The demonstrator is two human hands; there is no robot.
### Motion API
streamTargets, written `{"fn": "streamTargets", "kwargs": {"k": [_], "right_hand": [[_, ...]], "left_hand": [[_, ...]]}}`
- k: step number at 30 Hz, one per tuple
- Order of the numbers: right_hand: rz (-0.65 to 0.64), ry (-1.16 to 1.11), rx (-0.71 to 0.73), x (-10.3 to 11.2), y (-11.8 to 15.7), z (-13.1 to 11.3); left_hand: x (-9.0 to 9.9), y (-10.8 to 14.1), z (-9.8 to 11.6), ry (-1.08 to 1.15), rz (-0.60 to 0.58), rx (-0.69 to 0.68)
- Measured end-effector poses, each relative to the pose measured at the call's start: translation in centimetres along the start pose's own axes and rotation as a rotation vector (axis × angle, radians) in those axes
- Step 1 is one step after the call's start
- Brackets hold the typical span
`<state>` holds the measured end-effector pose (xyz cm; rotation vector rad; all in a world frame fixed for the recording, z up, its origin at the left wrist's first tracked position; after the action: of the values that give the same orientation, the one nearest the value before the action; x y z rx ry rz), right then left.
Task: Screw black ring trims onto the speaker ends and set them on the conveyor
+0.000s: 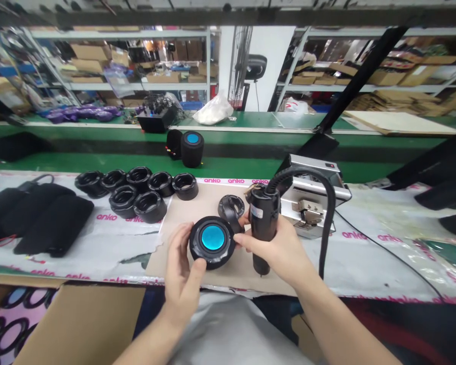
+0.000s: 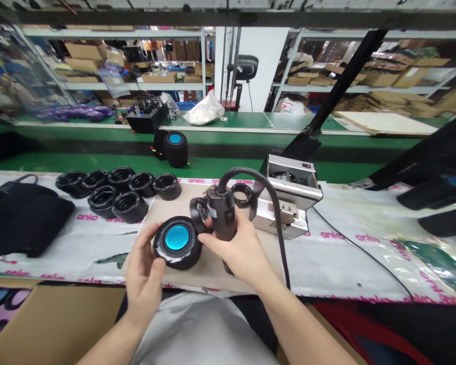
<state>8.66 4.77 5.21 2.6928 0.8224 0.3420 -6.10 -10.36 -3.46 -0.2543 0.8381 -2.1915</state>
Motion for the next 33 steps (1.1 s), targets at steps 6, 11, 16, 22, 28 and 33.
{"fn": "streamTargets", "kwargs": {"k": [6,11,16,22,28,33], "right_hand": [[0.030,0.024,0.002,0.2,0.7,0.4],[0.135,0.151,0.005,3.0,0.6,0.0],[0.086,0.228,0.003,2.2,-0.6,-0.5],[-0.025,0.086,0.030,0.1,-2.3,-0.5],[-0.133,0.030,0.025,0.2,-2.7,0.2],[-0.089,0.067,0.068,1.3,-2.4,-1.0]], "left_hand": [[-1.3,1.0,0.2,-0.197,-0.007,0.190],[0.0,-3.0,0.8,-0.191,-0.231,-0.006],[-0.1,-2.3,0.8,-0.373,-0.067,-0.085],[0.4,-1.5,0.3,-0.071,-0.084,-0.026],[1.5,-2.0,-0.7,-0.275,-0.036,0.016],[2.1,-4.9,-0.4,-0.264,-0.127,0.142]]}}
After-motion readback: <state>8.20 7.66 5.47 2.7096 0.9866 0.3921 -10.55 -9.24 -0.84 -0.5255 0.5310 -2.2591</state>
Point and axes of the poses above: each hand's wrist, its own y-axis away from the middle knuckle, its own x-axis out of the back of the hand, z = x × y, the point moved 3 cm from there along -y, towards the middle knuckle, and after that the axes turned 14 degrees about -x, right-handed, at the moved point
